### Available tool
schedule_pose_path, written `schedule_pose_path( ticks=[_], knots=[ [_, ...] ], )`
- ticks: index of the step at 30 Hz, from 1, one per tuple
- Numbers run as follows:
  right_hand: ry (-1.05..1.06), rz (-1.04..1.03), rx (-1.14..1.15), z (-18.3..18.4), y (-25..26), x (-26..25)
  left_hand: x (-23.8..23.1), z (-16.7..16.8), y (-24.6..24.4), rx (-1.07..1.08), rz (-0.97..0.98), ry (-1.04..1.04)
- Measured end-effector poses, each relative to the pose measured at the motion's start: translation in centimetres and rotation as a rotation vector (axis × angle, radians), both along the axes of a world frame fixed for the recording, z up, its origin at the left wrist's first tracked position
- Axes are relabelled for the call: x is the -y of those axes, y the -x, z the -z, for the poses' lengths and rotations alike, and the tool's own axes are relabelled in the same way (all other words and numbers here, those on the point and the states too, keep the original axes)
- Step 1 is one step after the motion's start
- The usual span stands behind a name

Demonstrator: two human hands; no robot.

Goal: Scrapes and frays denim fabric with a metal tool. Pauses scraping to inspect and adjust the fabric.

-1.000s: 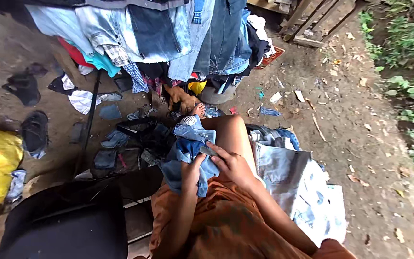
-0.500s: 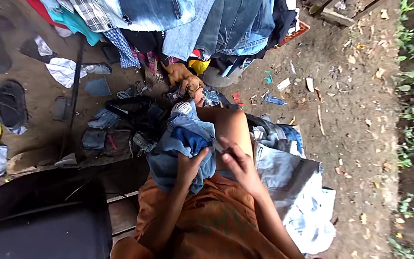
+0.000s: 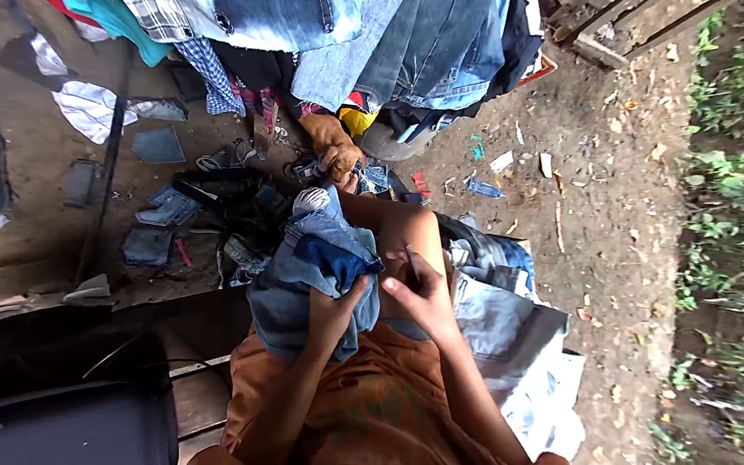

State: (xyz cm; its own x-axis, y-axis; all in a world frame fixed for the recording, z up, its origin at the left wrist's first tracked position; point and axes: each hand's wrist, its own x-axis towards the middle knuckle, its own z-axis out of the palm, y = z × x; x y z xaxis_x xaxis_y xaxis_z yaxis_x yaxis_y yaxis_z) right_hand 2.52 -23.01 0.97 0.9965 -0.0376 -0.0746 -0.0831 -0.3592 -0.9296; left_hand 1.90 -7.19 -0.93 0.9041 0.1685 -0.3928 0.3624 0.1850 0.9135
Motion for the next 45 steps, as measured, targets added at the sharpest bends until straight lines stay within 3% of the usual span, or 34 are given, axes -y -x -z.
schedule_pose_path(
  ticks=[2,4,8,10,12,15,17,20,24,31,33,36,37,42,45],
  knots=[
    [0.005,0.068,-0.051,0.6,-0.8,-0.1,0.1,0.1,0.5,0.068,0.02,-0.013],
    [-0.133,0.095,-0.134,0.8,-1.4,-0.2,0.0,0.2,0.5,0.093,0.017,0.003],
    [-0.815,0.242,-0.489,-0.3,-2.3,-0.7,-0.5,-0.3,0.2,0.038,0.029,0.083],
    [-1.038,0.273,-0.587,0.2,-2.3,-0.8,-0.4,-0.8,-0.3,0.002,0.055,0.09],
    [-0.882,0.272,-0.51,0.3,-2.0,-1.2,-0.5,-1.2,-0.6,-0.036,0.069,0.074],
    [-0.287,0.117,-0.143,0.4,-0.8,-0.1,-0.8,-1.6,-1.1,-0.08,0.066,0.056],
    [-0.043,-0.019,0.003,-0.5,0.3,0.8,-0.8,-1.9,-1.0,-0.086,0.063,0.061],
    [0.232,-0.189,0.054,-2.4,1.8,1.0,-0.7,-2.2,-1.0,-0.077,0.06,0.074],
    [0.491,-0.24,0.143,-2.0,2.3,0.4,-0.8,-3.0,-0.7,-0.077,0.045,0.055],
    [0.515,-0.189,0.266,0.5,2.1,-0.4,-1.5,-3.2,-1.0,-0.12,0.084,0.117],
    [0.363,-0.163,0.21,0.8,2.1,-0.5,-1.3,-2.7,-1.1,-0.132,0.082,0.114],
    [-0.053,-0.128,0.023,-0.1,2.2,-0.3,-1.1,-3.0,-1.1,-0.149,0.087,0.094],
    [-0.071,-0.122,0.021,-0.5,2.2,-0.2,-1.0,-3.5,-1.2,-0.162,0.099,0.081],
    [0.273,-0.205,0.068,-1.1,2.4,0.2,-0.4,-2.3,-0.1,-0.017,0.097,0.038],
    [0.338,-0.216,0.104,-0.9,2.4,-0.1,-0.4,-2.1,0.1,0.02,0.089,0.032]
  ],
)
